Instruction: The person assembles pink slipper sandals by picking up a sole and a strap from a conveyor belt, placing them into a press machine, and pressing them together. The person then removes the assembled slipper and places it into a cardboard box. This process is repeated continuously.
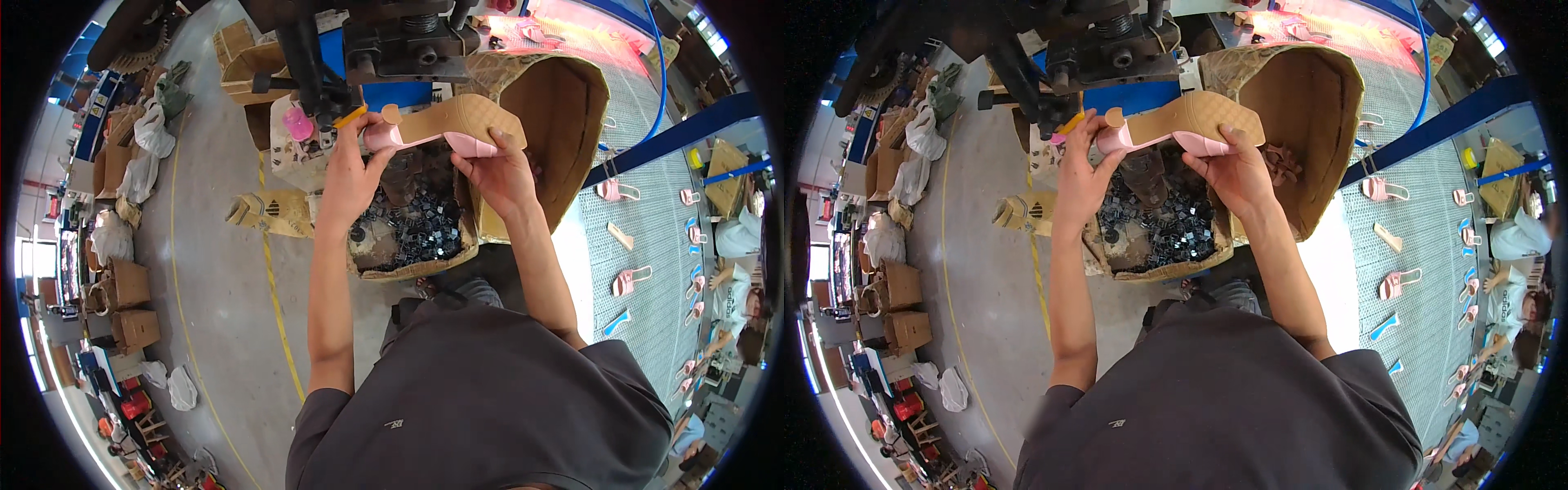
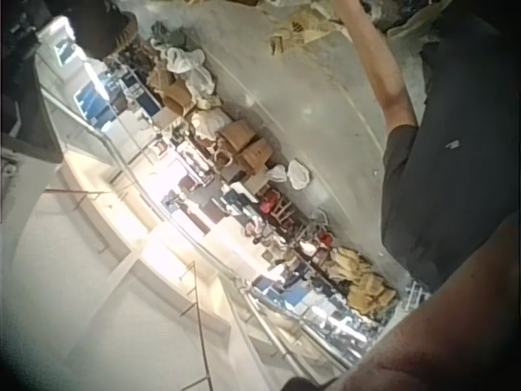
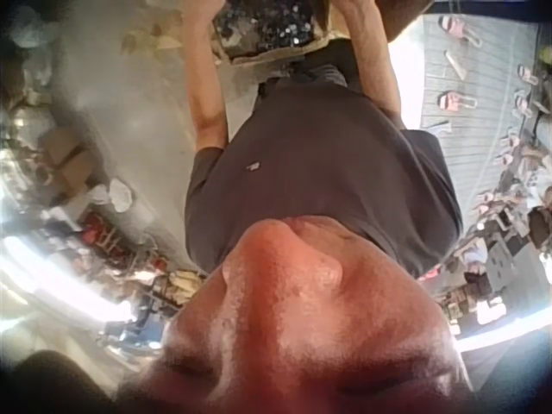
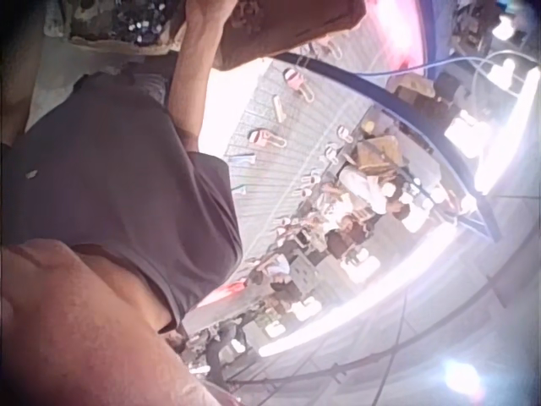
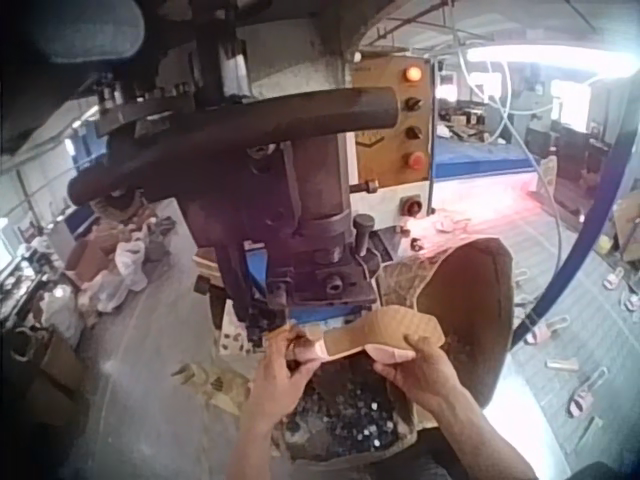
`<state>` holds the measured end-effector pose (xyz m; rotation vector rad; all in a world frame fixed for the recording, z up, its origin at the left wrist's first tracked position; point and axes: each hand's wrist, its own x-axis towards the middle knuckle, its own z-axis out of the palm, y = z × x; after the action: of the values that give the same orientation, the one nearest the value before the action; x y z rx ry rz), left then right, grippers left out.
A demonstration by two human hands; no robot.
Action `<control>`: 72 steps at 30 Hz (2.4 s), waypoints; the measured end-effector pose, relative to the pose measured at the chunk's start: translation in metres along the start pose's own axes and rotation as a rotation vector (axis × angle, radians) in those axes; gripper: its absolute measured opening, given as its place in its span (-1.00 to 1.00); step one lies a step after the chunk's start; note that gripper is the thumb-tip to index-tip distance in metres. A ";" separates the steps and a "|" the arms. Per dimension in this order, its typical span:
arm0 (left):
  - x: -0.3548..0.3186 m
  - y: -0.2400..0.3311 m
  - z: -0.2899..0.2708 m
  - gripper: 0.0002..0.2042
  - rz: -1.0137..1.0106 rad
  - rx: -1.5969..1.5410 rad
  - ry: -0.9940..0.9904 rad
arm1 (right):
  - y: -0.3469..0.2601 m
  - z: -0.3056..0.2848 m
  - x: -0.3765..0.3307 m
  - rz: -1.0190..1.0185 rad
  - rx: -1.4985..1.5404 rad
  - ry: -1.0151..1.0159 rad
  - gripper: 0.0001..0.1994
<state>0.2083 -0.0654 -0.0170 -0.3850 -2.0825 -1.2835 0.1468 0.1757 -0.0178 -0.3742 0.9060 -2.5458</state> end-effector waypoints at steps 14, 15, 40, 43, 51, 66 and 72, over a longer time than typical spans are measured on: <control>0.001 -0.015 0.020 -0.48 -0.020 -0.514 0.133 | -0.008 0.008 0.002 -0.001 -0.036 0.033 -0.57; 0.002 -0.017 0.021 -0.45 -0.023 -0.512 0.136 | -0.008 0.007 0.003 -0.001 -0.035 0.031 -0.57; -0.006 -0.042 0.038 -0.42 0.031 -0.890 0.267 | -0.018 -0.007 -0.018 0.031 -0.102 0.036 -0.51; -0.008 -0.030 0.048 -0.48 -0.007 -1.108 0.324 | -0.035 -0.024 -0.033 -0.019 -0.106 0.085 -0.52; -0.012 -0.048 0.045 -0.44 -0.010 -1.122 0.369 | -0.045 -0.061 -0.062 -0.021 -0.147 -0.060 -0.49; -0.222 -0.155 0.100 -0.73 -0.199 0.637 -0.016 | -0.066 -0.172 -0.204 0.034 -0.039 0.248 -0.52; -0.191 -0.191 0.094 -0.80 -0.105 0.810 -0.340 | -0.061 -0.103 -0.099 0.037 -0.078 0.045 -0.52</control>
<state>0.2091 -0.0579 -0.3025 -0.1257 -2.7206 -0.3457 0.1776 0.3203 -0.0665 -0.3214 1.0211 -2.4994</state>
